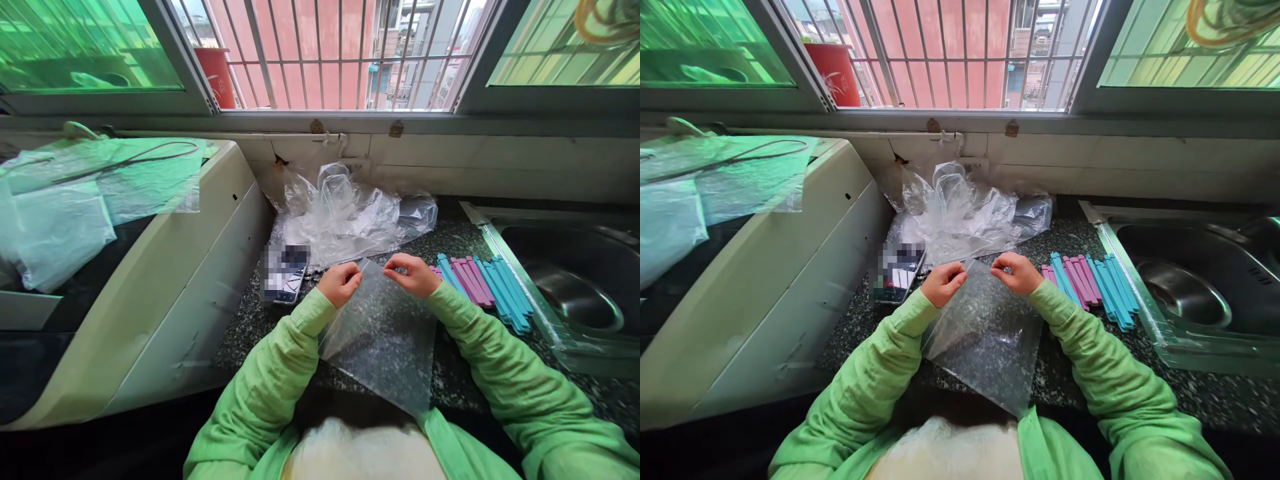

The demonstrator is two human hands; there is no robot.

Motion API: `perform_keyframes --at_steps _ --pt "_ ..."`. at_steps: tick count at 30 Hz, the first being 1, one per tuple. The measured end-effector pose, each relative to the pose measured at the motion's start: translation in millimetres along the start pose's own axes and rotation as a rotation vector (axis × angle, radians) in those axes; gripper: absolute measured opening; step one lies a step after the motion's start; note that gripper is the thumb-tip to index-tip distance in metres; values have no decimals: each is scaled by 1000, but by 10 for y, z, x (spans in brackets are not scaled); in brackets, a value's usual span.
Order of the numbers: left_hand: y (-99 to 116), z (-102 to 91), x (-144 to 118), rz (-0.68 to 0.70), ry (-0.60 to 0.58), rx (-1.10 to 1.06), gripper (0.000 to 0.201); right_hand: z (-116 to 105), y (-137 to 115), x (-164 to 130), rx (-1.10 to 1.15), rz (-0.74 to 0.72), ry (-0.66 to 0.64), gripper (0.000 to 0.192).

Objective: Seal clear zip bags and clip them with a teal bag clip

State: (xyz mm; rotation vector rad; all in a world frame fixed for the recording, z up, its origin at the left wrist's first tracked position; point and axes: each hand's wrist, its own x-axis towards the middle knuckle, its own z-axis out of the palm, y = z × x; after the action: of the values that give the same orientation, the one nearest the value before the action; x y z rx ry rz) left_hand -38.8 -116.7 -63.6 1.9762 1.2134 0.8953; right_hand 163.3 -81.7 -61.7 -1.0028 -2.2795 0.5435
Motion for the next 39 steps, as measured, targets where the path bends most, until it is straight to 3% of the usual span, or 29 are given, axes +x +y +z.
perform_keyframes --at_steps 12,30,39 --pt "41 -42 -10 -16 64 -37 20 -102 98 -5 132 161 -234 19" --pt "32 -42 -21 10 103 -69 22 30 176 -4 35 98 -44 20" --pt "22 -84 -36 -17 108 -114 22 -126 200 -3 128 156 -204 20"
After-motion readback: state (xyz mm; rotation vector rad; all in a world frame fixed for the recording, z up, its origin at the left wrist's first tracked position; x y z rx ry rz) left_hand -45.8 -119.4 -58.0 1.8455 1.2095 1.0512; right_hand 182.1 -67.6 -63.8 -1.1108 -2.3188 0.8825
